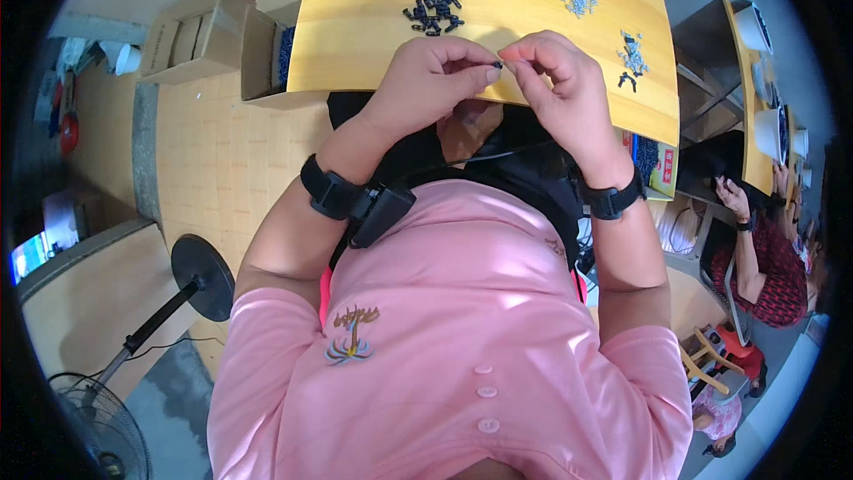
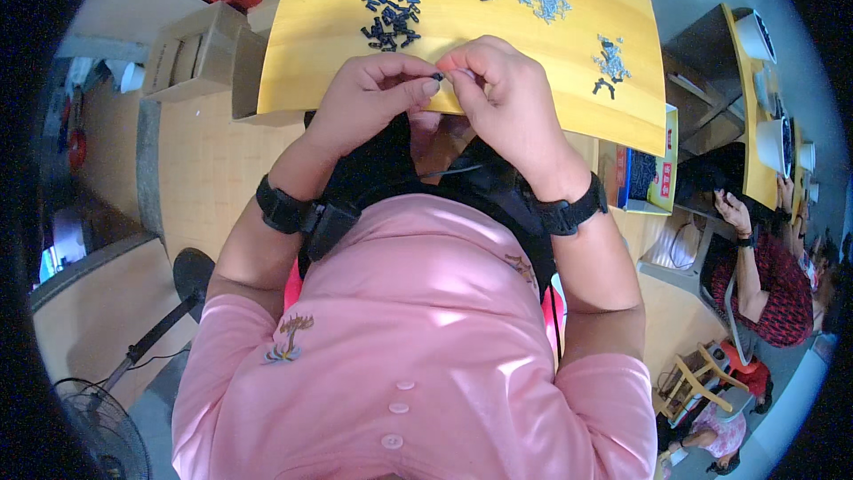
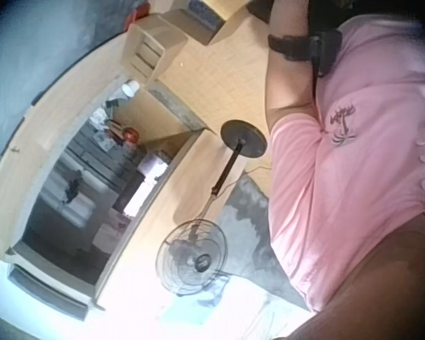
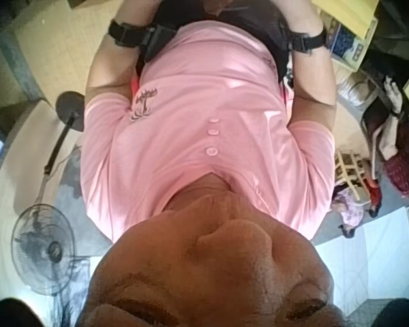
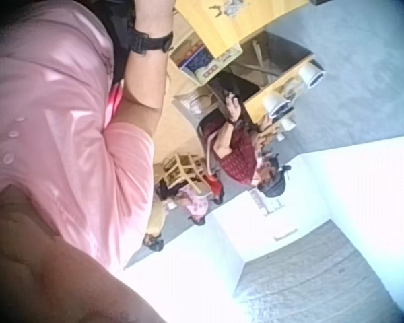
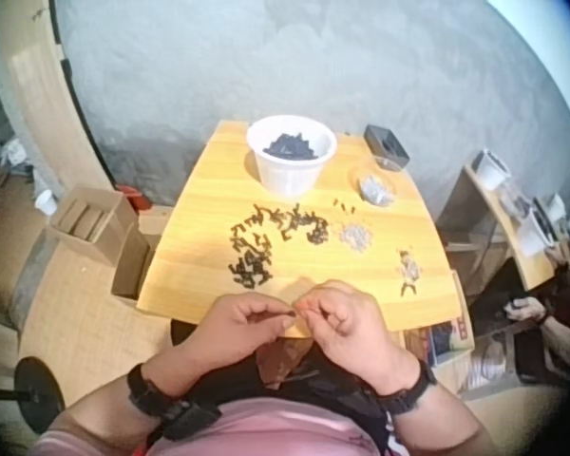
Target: Manually assembling small plastic components by joining interlocking pieces together at a workstation.
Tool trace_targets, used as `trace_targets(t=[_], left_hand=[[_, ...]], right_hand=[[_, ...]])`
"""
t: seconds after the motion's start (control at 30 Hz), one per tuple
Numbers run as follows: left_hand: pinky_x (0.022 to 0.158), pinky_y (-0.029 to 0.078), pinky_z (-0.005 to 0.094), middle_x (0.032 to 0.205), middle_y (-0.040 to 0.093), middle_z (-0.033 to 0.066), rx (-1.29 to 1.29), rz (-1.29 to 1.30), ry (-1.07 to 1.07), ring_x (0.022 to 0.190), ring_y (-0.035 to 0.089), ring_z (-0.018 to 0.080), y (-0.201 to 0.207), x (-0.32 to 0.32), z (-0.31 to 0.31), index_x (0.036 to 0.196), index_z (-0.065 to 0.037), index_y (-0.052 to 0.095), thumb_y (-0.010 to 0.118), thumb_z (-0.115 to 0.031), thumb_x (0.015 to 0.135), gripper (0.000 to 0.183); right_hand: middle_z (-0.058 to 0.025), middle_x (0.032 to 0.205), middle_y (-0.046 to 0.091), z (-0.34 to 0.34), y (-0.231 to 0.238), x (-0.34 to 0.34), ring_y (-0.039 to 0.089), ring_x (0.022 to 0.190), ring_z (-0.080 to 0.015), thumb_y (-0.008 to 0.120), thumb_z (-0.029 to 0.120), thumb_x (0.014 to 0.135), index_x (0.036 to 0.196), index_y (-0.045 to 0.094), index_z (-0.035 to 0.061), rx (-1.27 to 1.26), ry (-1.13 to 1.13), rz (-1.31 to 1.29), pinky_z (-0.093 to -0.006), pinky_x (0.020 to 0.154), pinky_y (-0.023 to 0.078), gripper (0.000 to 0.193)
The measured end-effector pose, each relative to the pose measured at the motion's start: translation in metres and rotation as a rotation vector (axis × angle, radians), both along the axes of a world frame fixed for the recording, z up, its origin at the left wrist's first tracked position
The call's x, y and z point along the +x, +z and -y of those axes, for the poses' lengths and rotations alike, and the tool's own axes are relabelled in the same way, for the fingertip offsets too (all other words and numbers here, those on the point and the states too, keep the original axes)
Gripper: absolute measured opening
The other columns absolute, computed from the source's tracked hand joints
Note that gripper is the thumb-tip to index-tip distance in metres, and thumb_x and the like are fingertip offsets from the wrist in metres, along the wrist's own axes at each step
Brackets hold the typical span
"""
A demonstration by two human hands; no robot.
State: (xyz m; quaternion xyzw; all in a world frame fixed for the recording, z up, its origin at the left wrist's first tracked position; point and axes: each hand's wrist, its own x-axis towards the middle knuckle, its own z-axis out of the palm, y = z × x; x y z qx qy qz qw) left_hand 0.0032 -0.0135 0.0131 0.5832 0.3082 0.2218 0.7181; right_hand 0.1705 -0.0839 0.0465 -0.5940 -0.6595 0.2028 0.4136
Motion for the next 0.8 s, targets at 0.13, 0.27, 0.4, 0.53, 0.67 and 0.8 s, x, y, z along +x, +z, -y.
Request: trace_targets(t=[0.13, 0.27, 0.4, 0.53, 0.67, 0.8], left_hand=[[0.067, 0.052, 0.0220, 0.083, 0.063, 0.0035, 0.041, 0.026, 0.033, 0.073, 0.060, 0.0080, 0.001, 0.003, 0.005, 0.099, 0.003, 0.063, 0.063, -0.010, 0.084, 0.019], [0.065, 0.052, 0.0217, 0.082, 0.062, 0.0026, 0.130, 0.015, 0.059, 0.073, 0.058, 0.0065, 0.003, 0.003, 0.007, 0.097, 0.002, 0.063, 0.064, -0.009, 0.083, 0.018], [0.062, 0.050, 0.0200, 0.083, 0.062, 0.0022, 0.121, 0.015, 0.076, 0.072, 0.057, 0.0057, 0.005, 0.003, 0.008, 0.096, 0.001, 0.064, 0.064, -0.009, 0.083, 0.017], [0.061, 0.049, 0.0195, 0.081, 0.062, 0.0017, 0.116, 0.020, 0.089, 0.071, 0.057, 0.0054, 0.005, 0.003, 0.007, 0.096, 0.001, 0.064, 0.064, -0.010, 0.083, 0.017], [0.058, 0.049, 0.0198, 0.078, 0.062, 0.0017, 0.182, 0.028, 0.083, 0.070, 0.058, 0.0052, 0.002, 0.003, 0.006, 0.094, 0.002, 0.064, 0.064, -0.010, 0.083, 0.016], [0.057, 0.049, 0.0194, 0.077, 0.062, 0.0015, 0.159, -0.018, 0.055, 0.067, 0.058, 0.0053, 0.004, 0.001, 0.006, 0.094, 0.002, 0.064, 0.064, -0.010, 0.083, 0.017]], right_hand=[[-0.0142, 0.077, 0.060, 0.003, 0.002, -0.002, 0.060, 0.070, -0.0272, 0.058, 0.001, 0.077, 0.084, 0.062, -0.0007, 0.016, -0.026, 0.021, -0.0304, 0.061, 0.047, 0.009], [-0.0147, 0.077, 0.059, 0.005, 0.005, -0.005, 0.060, 0.068, -0.0275, 0.059, 0.001, 0.076, 0.083, 0.062, -0.0007, -0.019, -0.056, 0.029, -0.0306, 0.060, 0.047, 0.008], [-0.0143, 0.076, 0.059, 0.003, 0.006, -0.007, 0.059, 0.065, -0.0268, 0.059, 0.000, 0.075, 0.082, 0.062, -0.0005, 0.017, -0.073, 0.056, -0.0303, 0.057, 0.047, 0.007], [-0.0140, 0.075, 0.059, 0.005, 0.007, -0.009, 0.059, 0.063, -0.0254, 0.059, 0.000, 0.075, 0.082, 0.063, -0.0006, 0.032, -0.087, 0.048, -0.0297, 0.057, 0.047, 0.008], [-0.0137, 0.074, 0.059, 0.005, 0.007, -0.010, 0.059, 0.063, -0.0247, 0.059, 0.000, 0.075, 0.082, 0.063, -0.0007, 0.015, -0.083, 0.056, -0.0295, 0.056, 0.047, 0.008], [-0.0136, 0.074, 0.059, 0.005, 0.004, -0.009, 0.059, 0.062, -0.0249, 0.059, 0.000, 0.075, 0.081, 0.063, -0.0009, 0.012, -0.072, 0.066, -0.0295, 0.056, 0.047, 0.007]])
